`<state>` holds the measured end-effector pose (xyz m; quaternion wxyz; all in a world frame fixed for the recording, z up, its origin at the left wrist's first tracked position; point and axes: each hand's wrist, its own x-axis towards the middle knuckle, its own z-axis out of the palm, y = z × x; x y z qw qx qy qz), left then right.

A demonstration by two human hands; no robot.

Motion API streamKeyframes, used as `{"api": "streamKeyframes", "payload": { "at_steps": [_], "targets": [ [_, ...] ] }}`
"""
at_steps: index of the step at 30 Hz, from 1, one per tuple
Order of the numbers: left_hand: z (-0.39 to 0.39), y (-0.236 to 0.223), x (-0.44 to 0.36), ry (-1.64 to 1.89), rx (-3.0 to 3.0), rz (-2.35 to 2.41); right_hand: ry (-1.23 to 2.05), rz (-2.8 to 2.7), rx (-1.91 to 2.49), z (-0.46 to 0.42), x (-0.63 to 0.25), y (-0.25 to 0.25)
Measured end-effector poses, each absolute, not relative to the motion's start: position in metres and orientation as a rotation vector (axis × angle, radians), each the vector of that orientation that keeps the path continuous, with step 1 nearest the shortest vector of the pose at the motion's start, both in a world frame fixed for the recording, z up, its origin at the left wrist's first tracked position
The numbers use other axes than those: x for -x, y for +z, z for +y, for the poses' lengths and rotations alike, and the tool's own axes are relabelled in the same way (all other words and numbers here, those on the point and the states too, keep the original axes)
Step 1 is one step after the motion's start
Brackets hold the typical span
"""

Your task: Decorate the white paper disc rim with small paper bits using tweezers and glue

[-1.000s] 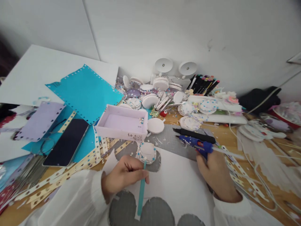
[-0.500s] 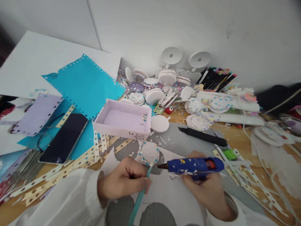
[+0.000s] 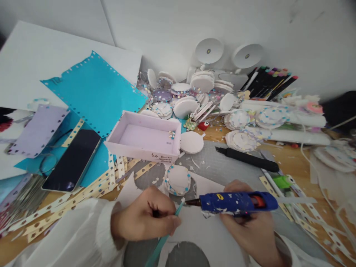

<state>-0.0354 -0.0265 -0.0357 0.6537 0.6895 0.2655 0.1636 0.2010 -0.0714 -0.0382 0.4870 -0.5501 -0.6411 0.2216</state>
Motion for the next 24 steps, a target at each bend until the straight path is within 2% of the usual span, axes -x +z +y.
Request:
{"api": "streamKeyframes", "payload": {
  "at_steps": [24],
  "targets": [
    [-0.0275,-0.0434,0.0393,0.377,-1.637,0.593,0.51,-1.59,1.357,-0.0721,-0.205,-0.0457]
  ]
}}
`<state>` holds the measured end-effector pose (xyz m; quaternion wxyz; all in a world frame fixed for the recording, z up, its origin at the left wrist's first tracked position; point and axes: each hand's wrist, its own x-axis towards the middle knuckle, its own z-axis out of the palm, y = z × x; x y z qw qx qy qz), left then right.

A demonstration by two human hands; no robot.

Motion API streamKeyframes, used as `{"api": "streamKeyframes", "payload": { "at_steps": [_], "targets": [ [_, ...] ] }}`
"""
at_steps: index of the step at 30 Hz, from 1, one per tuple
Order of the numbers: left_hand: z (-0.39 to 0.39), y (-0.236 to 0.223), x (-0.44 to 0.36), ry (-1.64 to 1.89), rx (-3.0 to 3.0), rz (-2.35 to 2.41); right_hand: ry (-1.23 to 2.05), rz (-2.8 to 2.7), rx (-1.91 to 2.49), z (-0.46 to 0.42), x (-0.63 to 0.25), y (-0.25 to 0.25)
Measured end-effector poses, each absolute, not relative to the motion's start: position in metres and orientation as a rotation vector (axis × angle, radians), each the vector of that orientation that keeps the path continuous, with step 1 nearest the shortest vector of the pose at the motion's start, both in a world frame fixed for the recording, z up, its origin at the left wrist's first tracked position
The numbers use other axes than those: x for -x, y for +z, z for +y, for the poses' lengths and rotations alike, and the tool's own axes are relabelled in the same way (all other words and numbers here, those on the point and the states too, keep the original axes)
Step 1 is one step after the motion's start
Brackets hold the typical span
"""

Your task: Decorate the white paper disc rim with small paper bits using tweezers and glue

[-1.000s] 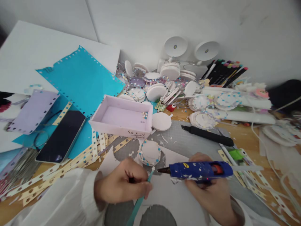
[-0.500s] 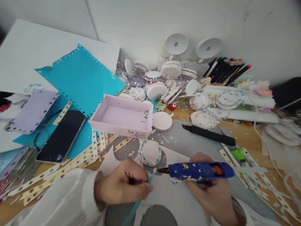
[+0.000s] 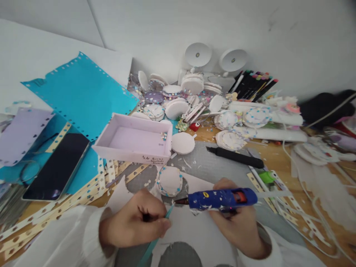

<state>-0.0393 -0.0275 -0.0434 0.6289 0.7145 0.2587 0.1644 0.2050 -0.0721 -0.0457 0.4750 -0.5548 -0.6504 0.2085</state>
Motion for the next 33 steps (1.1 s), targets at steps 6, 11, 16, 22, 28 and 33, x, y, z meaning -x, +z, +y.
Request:
{"api": "streamKeyframes", "payload": {
  "at_steps": [6,11,16,22,28,33],
  "targets": [
    [-0.026,-0.044,0.039,0.379,-1.676,0.589,0.516,-1.61,1.392,-0.073,-0.207,-0.048],
    [-0.026,-0.043,0.037,0.399,-1.651,0.596,0.509,-1.604,1.378,-0.074,-0.208,-0.05],
    [-0.027,-0.043,0.038,0.39,-1.635,0.595,0.481,-1.571,1.363,-0.073,-0.208,-0.048],
    [-0.028,-0.044,0.04,0.375,-1.646,0.599,0.444,-1.598,1.355,-0.071,-0.208,-0.043],
    [-0.024,-0.043,0.038,0.385,-1.623,0.593,0.207,-1.571,1.484,-0.066,-0.223,-0.043],
    [-0.025,-0.04,0.038,0.415,-1.561,0.587,-0.048,-1.587,1.784,-0.056,-0.263,-0.055]
  ]
}}
